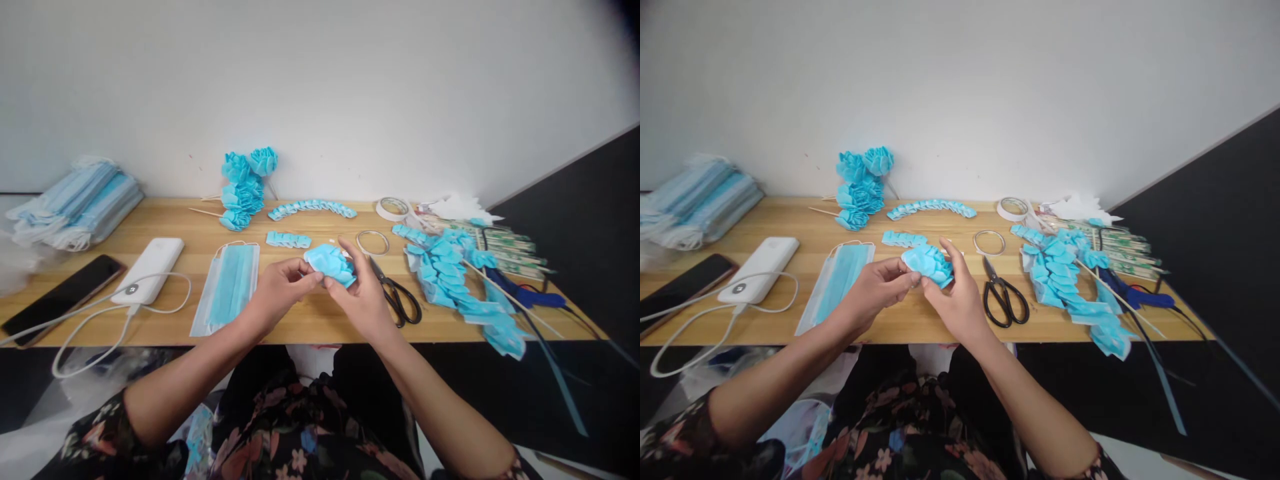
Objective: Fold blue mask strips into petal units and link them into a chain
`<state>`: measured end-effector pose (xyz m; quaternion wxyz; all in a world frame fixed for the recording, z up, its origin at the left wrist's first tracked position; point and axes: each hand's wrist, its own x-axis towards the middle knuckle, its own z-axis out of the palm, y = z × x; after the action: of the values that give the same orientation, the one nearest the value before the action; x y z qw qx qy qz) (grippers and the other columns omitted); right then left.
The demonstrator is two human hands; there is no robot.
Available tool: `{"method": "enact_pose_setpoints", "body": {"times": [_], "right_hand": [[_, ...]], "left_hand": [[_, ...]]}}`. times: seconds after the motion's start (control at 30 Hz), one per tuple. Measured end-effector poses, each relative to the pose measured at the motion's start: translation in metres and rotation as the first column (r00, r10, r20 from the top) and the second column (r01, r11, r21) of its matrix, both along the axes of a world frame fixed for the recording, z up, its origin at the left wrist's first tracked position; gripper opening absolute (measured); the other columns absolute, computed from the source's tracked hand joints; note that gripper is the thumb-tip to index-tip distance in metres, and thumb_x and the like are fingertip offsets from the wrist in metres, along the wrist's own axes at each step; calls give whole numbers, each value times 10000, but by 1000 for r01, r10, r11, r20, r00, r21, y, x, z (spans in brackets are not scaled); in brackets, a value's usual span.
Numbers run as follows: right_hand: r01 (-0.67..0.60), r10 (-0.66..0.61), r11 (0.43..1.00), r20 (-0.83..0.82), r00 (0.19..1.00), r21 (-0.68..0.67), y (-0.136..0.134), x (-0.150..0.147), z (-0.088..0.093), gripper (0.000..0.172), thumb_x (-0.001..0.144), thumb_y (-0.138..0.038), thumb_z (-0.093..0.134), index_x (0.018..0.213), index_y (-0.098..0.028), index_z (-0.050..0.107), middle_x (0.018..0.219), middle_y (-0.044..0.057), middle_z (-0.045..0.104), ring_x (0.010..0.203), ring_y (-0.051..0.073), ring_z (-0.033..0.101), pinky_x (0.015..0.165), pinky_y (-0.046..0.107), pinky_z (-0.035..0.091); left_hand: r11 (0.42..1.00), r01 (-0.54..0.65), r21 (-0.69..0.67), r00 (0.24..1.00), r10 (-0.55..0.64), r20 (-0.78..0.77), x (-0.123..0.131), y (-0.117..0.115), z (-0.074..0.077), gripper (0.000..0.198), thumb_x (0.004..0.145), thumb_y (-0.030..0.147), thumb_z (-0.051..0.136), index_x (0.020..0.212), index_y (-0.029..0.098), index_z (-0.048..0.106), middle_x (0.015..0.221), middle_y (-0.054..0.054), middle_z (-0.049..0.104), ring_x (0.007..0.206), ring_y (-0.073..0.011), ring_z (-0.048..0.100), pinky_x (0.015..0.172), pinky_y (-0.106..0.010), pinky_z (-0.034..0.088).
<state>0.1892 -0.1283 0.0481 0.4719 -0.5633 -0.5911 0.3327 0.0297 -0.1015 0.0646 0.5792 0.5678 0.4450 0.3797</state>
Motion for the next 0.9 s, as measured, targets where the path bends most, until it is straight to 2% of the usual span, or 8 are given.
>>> {"method": "enact_pose_setpoints", "body": {"times": [0.23,0.43,0.8,0.9], "right_hand": [[51,-50,998,-32,998,47,2,-3,0,674,807,-335,638,1425,-228,392,1309,114,554,1036,202,609,830,321,536],[67,-66,998,-55,996,21,2,-4,1,648,824,-341,612,1425,-242,388,1155,86,610,855,174,617,762,331,560],[163,-158,986,-97,983,38,4,-17,8,605,831,-280,570,1407,-272,385,1048,55,605,725,151,574,685,322,541],[147,-143,988,-105,984,40,7,-19,9,592,845,-284,555,1410,-260,378,1077,65,613,777,162,595,718,328,545]], "left_hand": [[999,-51,0,998,51,41,6,1,-1,294,725,414,695,677,154,568,538,56,466,492,-58,361,484,-208,278],[998,-57,21,996,55,69,9,3,-2,268,722,384,696,680,144,586,605,35,519,530,-62,386,523,-216,299],[994,-85,65,993,80,83,13,3,-1,231,730,346,682,678,148,575,638,28,535,553,-70,405,545,-223,320],[992,-99,72,992,93,80,11,7,0,224,736,332,667,671,148,557,609,35,512,542,-66,397,525,-212,301]]}}
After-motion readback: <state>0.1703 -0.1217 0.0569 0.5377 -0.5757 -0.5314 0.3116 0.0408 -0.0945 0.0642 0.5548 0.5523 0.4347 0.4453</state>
